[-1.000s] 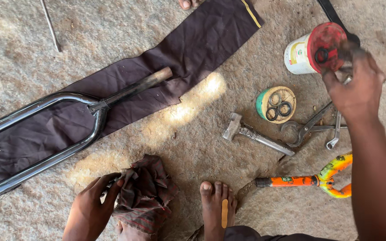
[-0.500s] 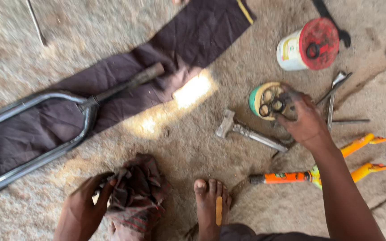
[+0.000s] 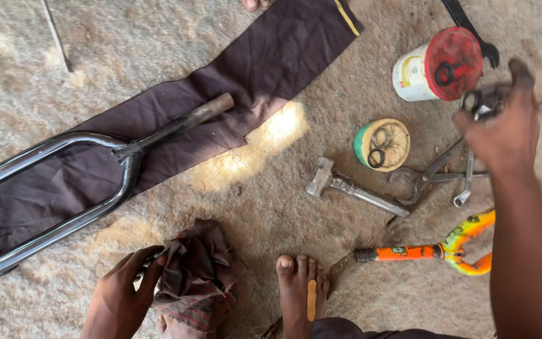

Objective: The person sits on the ground and assembles a ball bearing by placing small metal balls into a bearing ring. They use a cloth to wipe the parts and handle a grease container and a bicycle fork nearby.

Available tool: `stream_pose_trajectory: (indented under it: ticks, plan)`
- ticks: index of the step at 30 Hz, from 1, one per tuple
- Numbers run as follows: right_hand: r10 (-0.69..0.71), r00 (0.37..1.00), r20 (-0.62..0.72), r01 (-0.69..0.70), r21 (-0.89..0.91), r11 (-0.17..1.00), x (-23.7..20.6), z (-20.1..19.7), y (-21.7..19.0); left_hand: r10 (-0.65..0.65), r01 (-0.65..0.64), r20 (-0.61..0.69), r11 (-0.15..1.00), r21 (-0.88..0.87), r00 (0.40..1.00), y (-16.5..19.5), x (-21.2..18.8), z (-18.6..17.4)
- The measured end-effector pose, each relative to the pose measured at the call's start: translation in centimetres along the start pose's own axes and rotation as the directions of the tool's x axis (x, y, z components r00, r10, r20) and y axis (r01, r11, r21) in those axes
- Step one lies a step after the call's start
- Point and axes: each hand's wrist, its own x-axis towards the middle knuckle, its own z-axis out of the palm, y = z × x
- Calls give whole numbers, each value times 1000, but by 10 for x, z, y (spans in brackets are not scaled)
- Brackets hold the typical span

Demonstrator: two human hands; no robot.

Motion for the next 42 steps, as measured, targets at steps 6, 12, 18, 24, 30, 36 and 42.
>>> stream_pose_trajectory:
  ticks: [6,12,18,24,30,36,42]
  plan:
    - [-75,997,17,73,87,994,37,10,11,-51,51,14,998,28,999,2,1,2]
    - [-70,997,-44,79,231,970,-15,1,-22,-60,59,10,997,39,998,0,-6,-2]
    - [29,972,234,-78,204,976,-50,39,-85,-46,45,39,999,5,998,4,-1,-2]
    - [70,960,270,-84,39,996,-37,51,-118,33,-32,-32,999,30,999,7,-1,0]
    - [146,921,362,-175,51,983,-26,45,-119,0,1,-42,1000,15,999,0,-7,5]
    - [45,950,310,-87,121,989,-32,49,-114,-14,14,-17,999,29,1000,2,-3,5]
    - [38,921,388,-85,105,991,-30,38,-103,-34,34,3,998,61,999,5,-5,4]
